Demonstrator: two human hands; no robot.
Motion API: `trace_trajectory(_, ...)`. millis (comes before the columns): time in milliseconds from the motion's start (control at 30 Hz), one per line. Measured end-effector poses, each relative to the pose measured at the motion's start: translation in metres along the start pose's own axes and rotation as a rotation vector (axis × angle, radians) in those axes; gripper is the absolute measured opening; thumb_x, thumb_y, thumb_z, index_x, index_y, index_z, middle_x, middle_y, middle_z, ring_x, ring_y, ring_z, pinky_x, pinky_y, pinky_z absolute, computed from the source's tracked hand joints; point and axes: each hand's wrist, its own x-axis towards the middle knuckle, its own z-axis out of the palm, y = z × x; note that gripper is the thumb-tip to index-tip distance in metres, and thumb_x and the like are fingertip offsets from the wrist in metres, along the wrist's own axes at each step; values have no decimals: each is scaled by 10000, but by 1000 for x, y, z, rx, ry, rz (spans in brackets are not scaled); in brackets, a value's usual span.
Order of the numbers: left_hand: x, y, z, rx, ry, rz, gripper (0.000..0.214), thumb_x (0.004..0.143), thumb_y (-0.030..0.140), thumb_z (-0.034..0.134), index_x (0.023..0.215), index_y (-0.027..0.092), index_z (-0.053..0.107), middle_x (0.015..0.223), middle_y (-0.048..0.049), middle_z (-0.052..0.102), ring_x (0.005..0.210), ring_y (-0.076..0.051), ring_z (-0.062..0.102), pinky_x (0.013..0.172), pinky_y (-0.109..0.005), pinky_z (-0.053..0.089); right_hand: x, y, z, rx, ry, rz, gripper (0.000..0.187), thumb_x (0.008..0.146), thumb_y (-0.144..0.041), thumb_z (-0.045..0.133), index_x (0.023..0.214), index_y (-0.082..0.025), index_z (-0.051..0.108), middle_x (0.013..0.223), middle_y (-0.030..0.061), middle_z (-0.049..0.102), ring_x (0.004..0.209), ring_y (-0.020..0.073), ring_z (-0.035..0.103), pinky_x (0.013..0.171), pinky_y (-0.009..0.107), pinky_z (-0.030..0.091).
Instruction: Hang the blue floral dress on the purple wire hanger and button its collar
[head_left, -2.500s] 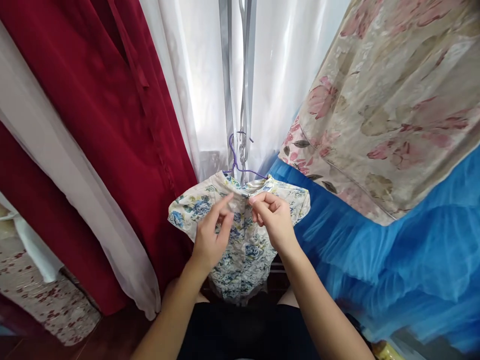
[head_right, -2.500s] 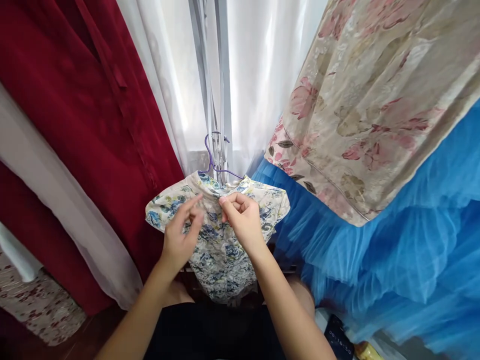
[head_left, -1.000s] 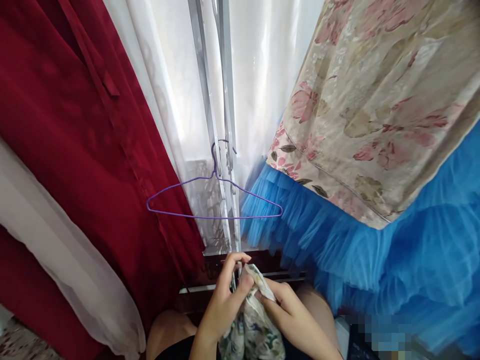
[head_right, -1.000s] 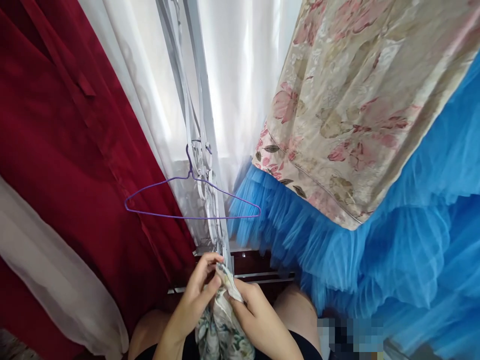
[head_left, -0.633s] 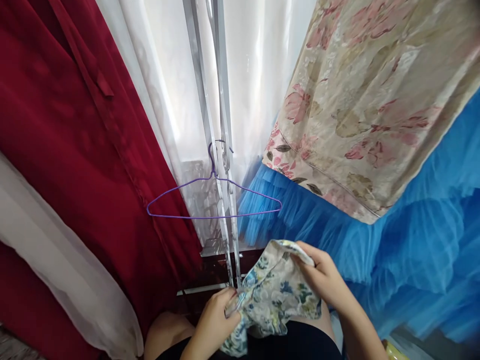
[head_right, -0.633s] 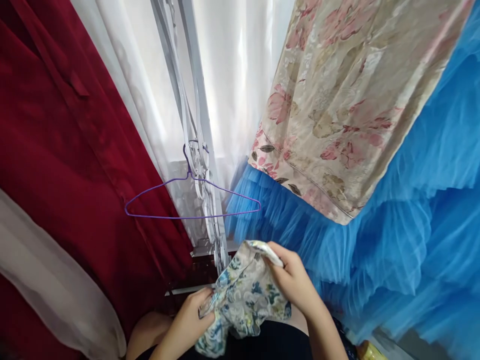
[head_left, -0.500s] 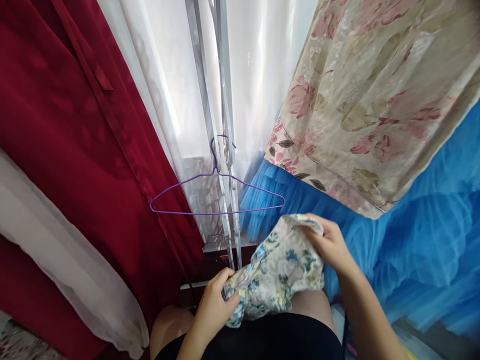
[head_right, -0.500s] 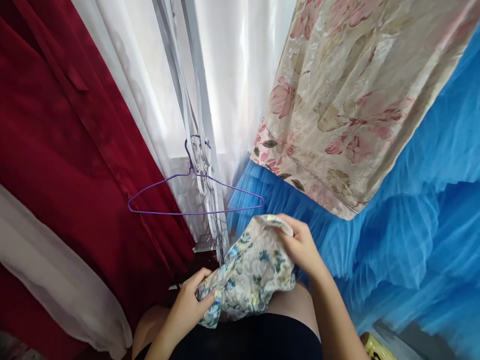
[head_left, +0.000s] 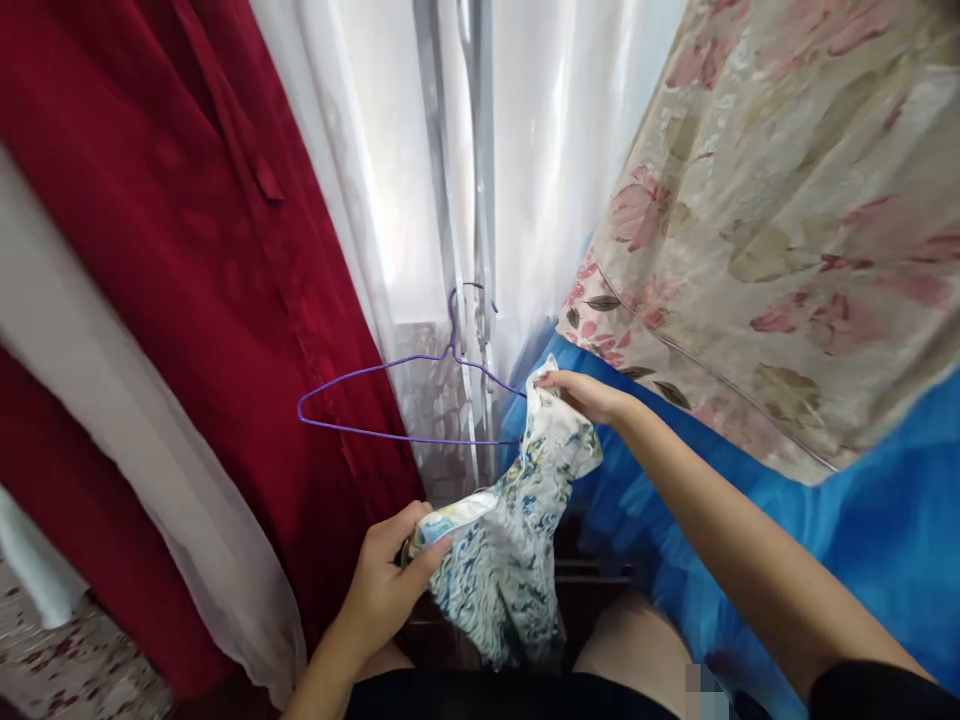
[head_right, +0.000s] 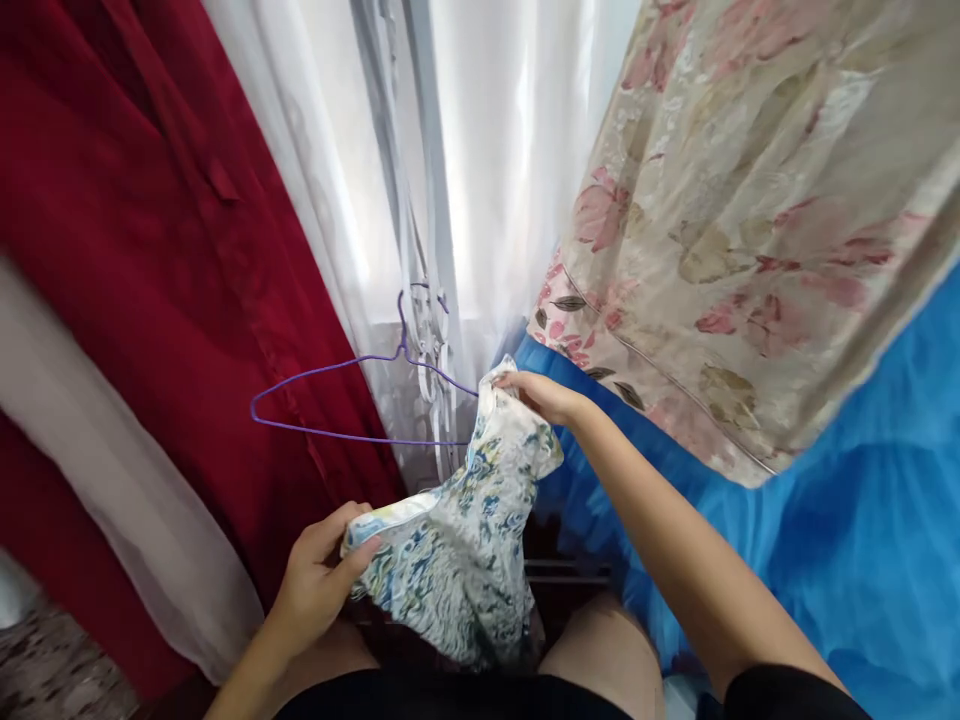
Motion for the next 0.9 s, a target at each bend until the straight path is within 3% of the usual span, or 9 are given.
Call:
trace_trajectory(133, 2, -11, -41, 110, 39, -61, 328, 987, 415, 538, 769, 175, 585, 679, 16, 497, 604, -122, 482, 547, -221, 395, -1, -6, 15, 47, -287, 5, 258, 710, -320, 834, 874, -175, 698, 710, -4, 712, 596, 138, 637, 577, 234, 497)
trace_trajectory(233, 7, -27, -78, 341, -19, 8, 291, 976, 400, 545, 803, 185, 637, 770, -20, 615, 764, -176, 584, 836, -316, 506, -5, -5, 21, 73, -286, 22, 309, 700, -370, 873, 856, -165, 703, 691, -2, 719, 571, 135, 634, 551, 232, 483)
trace_trajectory(333, 16, -54, -112, 596, -140, 77, 205, 944, 347, 556, 884, 207, 692, 902, -37, 714, 925, -221, 640, 1184, -562, 267, -11, -5, 24, 81, -229, 20, 308, 682, -374, 894, 740, -154, 686, 642, 6, 714, 555, 143, 641, 550, 243, 487)
trace_trajectory(433, 33, -81, -140, 735, -155, 27, 273, 973, 291, 441, 1048, 236, 697, 1101, -49, 738, 1057, -230, 657, 1218, -666, 77, -18, -10, 27, 90, -245, 17, 293, 728, -397, 868, 812, -154, 728, 734, 39, 765, 651, 182, 706, 643, 274, 544)
trace_trajectory(533, 63, -94, -159, 833, -90, 59, 331, 956, 225, 399, 1103, 248, 695, 1168, -55, 735, 1121, -236, 652, 1231, -646, 88, -26, -20, 29, 45, -257, 59, 319, 766, -414, 840, 923, -147, 765, 832, 74, 800, 727, 211, 740, 709, 297, 578)
trace_trajectory(633, 102, -93, -165, 872, -14, 126, 387, 906, 156, 396, 1130, 240, 700, 1199, -73, 731, 1192, -258, 626, 1227, -593, 190, -33, -30, 29, 14, -240, 95, 312, 772, -394, 834, 948, -143, 775, 874, 85, 811, 752, 225, 750, 710, 301, 590)
trace_trajectory(733, 136, -78, -152, 753, 94, 156, 402, 874, 141, 393, 1121, 204, 704, 1234, -102, 714, 1226, -283, 603, 1151, -527, 348, -37, -34, 30, 28, -216, 111, 270, 789, -370, 811, 952, -158, 770, 880, 86, 814, 746, 234, 753, 706, 312, 601)
trace_trajectory(833, 156, -52, -126, 386, 140, 116, 319, 875, 213, 448, 1093, 185, 680, 1181, -109, 727, 1139, -280, 649, 1022, -441, 475, -35, -28, 32, 69, -169, 127, 247, 806, -356, 781, 972, -174, 763, 888, 87, 812, 760, 238, 755, 735, 324, 608)
trace_trajectory(900, 162, -34, -109, 49, 30, -9, 305, 859, 309, 551, 1135, 197, 616, 1084, -95, 753, 1030, -278, 698, 925, -418, 528, -33, -17, 32, 44, -122, 104, 250, 799, -345, 783, 989, -184, 762, 906, 81, 809, 800, 249, 756, 774, 342, 607)
